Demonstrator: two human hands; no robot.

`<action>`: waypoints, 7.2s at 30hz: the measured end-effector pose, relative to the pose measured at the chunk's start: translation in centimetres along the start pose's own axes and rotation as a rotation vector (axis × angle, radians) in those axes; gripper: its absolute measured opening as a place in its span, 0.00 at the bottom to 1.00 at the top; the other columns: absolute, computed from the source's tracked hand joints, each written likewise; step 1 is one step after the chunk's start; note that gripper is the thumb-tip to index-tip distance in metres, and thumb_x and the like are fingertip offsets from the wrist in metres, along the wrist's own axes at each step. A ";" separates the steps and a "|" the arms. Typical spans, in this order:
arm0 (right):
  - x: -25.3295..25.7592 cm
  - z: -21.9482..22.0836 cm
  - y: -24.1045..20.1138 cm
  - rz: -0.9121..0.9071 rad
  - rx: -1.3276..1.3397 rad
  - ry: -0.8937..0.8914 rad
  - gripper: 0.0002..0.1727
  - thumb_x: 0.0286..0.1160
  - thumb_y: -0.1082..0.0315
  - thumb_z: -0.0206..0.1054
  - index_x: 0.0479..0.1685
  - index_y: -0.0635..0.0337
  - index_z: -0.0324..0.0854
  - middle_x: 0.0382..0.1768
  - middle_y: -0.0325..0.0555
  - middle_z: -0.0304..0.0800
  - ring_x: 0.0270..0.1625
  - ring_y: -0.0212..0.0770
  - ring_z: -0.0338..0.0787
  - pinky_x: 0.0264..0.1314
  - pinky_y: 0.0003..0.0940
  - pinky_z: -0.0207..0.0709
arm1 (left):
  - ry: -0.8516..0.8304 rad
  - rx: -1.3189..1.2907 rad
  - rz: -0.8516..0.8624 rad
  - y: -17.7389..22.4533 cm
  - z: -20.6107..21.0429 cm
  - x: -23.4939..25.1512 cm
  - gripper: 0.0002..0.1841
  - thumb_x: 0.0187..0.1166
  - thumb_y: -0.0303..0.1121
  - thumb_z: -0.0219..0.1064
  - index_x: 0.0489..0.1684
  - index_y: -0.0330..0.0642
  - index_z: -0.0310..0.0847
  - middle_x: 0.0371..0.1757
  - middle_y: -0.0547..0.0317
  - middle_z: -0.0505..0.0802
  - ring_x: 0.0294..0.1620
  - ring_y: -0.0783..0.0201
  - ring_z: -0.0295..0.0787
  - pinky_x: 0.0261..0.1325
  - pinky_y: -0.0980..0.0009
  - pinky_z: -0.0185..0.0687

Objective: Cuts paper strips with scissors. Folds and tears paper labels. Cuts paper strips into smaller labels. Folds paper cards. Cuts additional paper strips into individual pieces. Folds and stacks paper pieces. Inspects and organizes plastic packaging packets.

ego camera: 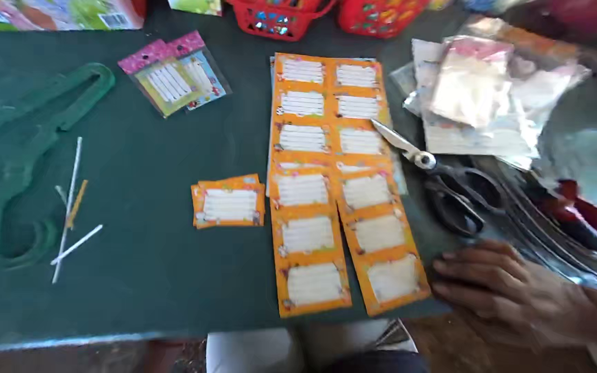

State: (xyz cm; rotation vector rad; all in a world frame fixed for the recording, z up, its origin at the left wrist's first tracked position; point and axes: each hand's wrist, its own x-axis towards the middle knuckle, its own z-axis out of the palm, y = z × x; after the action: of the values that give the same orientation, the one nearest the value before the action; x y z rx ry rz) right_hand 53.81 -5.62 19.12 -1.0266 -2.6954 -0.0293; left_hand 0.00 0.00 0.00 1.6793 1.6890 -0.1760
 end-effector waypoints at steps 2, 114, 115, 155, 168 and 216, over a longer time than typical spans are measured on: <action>0.7 -0.1 -0.3 -0.036 -0.054 0.025 0.21 0.86 0.48 0.54 0.70 0.43 0.74 0.69 0.47 0.79 0.76 0.50 0.75 0.80 0.44 0.62 | -0.333 0.049 0.027 3.4 -1.4 -0.1 0.19 0.85 0.31 0.63 0.65 0.22 0.80 0.65 0.29 0.87 0.70 0.39 0.82 0.77 0.45 0.69; 17.9 -0.2 -5.6 0.461 0.736 0.586 0.19 0.79 0.71 0.64 0.66 0.68 0.84 0.43 0.46 0.92 0.39 0.23 0.86 0.44 0.16 0.79 | 0.590 -1.393 0.803 26.0 -9.7 -5.6 0.04 0.79 0.20 0.64 0.42 0.40 0.78 0.28 0.66 0.92 0.27 0.74 0.90 0.33 0.77 0.89; 17.8 0.0 -5.7 0.456 0.718 0.601 0.19 0.78 0.71 0.64 0.65 0.68 0.84 0.41 0.46 0.92 0.37 0.22 0.85 0.42 0.15 0.78 | 0.593 -1.414 0.797 26.1 -9.6 -5.7 0.06 0.79 0.19 0.63 0.45 0.39 0.76 0.29 0.65 0.92 0.27 0.73 0.90 0.32 0.76 0.89; 13.8 -5.7 -2.8 0.594 0.158 0.520 0.11 0.81 0.68 0.65 0.52 0.65 0.88 0.46 0.55 0.92 0.46 0.50 0.93 0.50 0.49 0.87 | 0.349 -0.772 0.828 23.8 -13.3 -9.9 0.25 0.77 0.24 0.69 0.74 0.32 0.71 0.46 0.58 0.96 0.42 0.69 0.95 0.47 0.71 0.93; 8.3 -3.3 -0.1 0.933 -0.001 0.084 0.27 0.75 0.76 0.67 0.77 0.60 0.78 0.66 0.68 0.84 0.66 0.71 0.85 0.66 0.67 0.75 | 0.872 -0.922 0.954 22.8 -11.5 -5.2 0.17 0.76 0.20 0.65 0.62 0.26 0.84 0.58 0.47 0.89 0.50 0.77 0.89 0.52 0.82 0.86; 7.9 5.0 -17.3 0.640 1.448 0.372 0.38 0.78 0.54 0.68 0.79 0.72 0.62 0.42 0.28 0.85 0.37 0.18 0.83 0.40 0.17 0.80 | 0.861 -1.060 0.911 22.9 -7.9 -9.4 0.16 0.66 0.18 0.72 0.53 0.25 0.87 0.62 0.47 0.88 0.51 0.74 0.92 0.51 0.79 0.92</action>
State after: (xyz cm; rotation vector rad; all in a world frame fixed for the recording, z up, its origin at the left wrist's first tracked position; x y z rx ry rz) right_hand 35.59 -12.93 17.47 -1.0347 -1.2751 1.3964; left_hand 16.57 -0.02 20.05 1.4750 0.9296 1.7332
